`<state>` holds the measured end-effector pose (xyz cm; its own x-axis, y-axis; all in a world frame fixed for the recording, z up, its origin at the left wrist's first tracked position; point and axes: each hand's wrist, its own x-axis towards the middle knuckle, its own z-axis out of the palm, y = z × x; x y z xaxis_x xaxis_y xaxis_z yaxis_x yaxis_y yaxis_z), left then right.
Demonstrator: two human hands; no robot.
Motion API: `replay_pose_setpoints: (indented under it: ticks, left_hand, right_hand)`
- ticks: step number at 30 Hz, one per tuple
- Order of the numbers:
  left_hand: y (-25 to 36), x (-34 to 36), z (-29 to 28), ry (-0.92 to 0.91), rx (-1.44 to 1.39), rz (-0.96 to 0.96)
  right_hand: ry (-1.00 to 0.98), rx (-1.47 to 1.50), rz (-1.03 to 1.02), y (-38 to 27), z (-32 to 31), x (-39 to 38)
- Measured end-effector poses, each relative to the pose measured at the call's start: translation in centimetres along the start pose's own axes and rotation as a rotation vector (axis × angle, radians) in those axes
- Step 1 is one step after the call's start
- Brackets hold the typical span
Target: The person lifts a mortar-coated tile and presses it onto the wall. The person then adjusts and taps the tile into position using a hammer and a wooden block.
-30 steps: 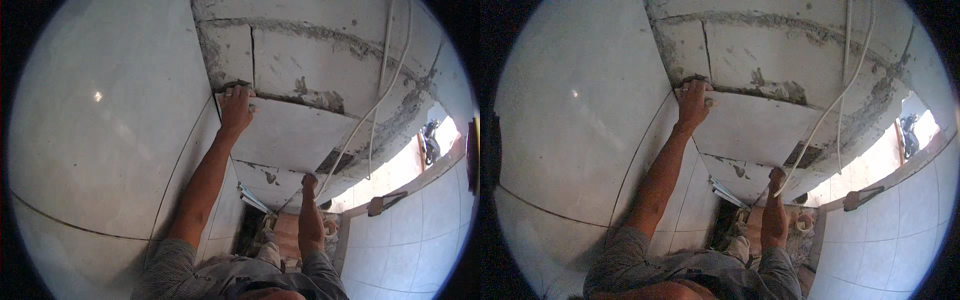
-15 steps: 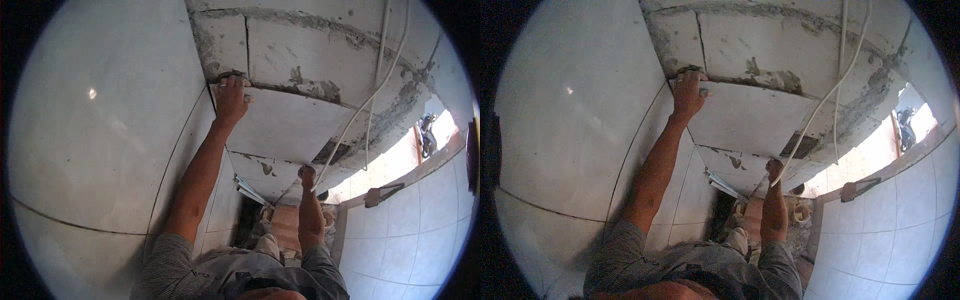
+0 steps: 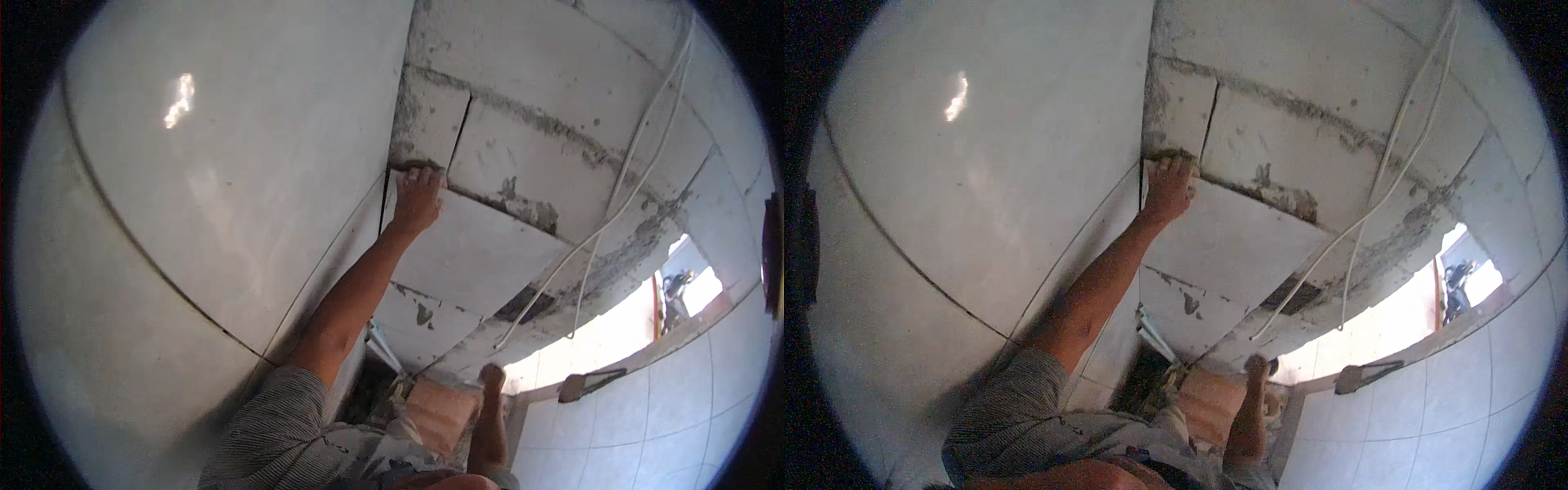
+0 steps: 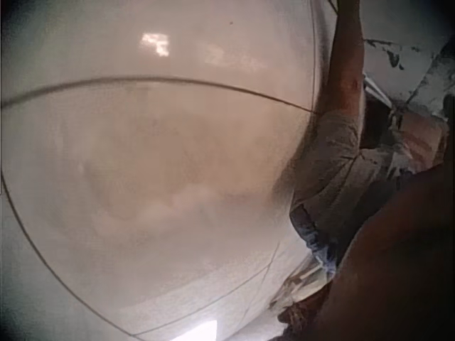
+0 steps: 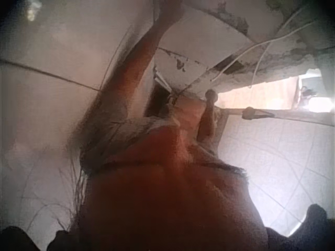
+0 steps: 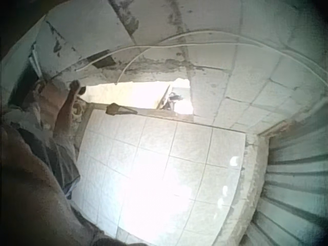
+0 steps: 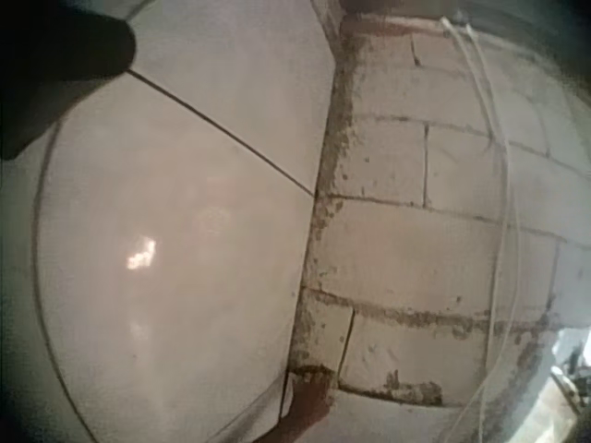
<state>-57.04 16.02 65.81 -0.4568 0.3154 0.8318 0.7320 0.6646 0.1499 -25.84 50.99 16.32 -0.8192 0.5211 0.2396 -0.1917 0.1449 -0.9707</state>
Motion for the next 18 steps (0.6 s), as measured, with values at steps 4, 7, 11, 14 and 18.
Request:
replay_pose_setpoints:
  ticks: [4, 7, 11, 14, 18]
  left_hand:
    - [-3.5, -2.5, 0.0, -0.012, 0.132, -0.036]
    - [-2.9, -2.5, -0.6, 0.059, 0.142, -0.021]
    - [-2.1, -2.5, -0.9, -0.022, 0.089, -0.063]
    - [-3.0, -2.5, -0.3, 0.003, 0.116, -0.073]
    - [-2.3, -2.9, -0.3, 0.063, 0.105, -0.08]
  right_hand:
    - [0.129, -0.097, 0.457, -6.0, 7.6, -7.8]
    - [0.133, -0.326, 0.47, -8.3, 9.3, -11.4]
    - [0.117, -0.548, 0.51, -9.7, 10.9, -13.5]
    - [0.097, -0.648, 0.527, -10.1, 11.5, -14.5]
    - [0.088, -0.748, 0.549, -10.0, 11.2, -16.8]
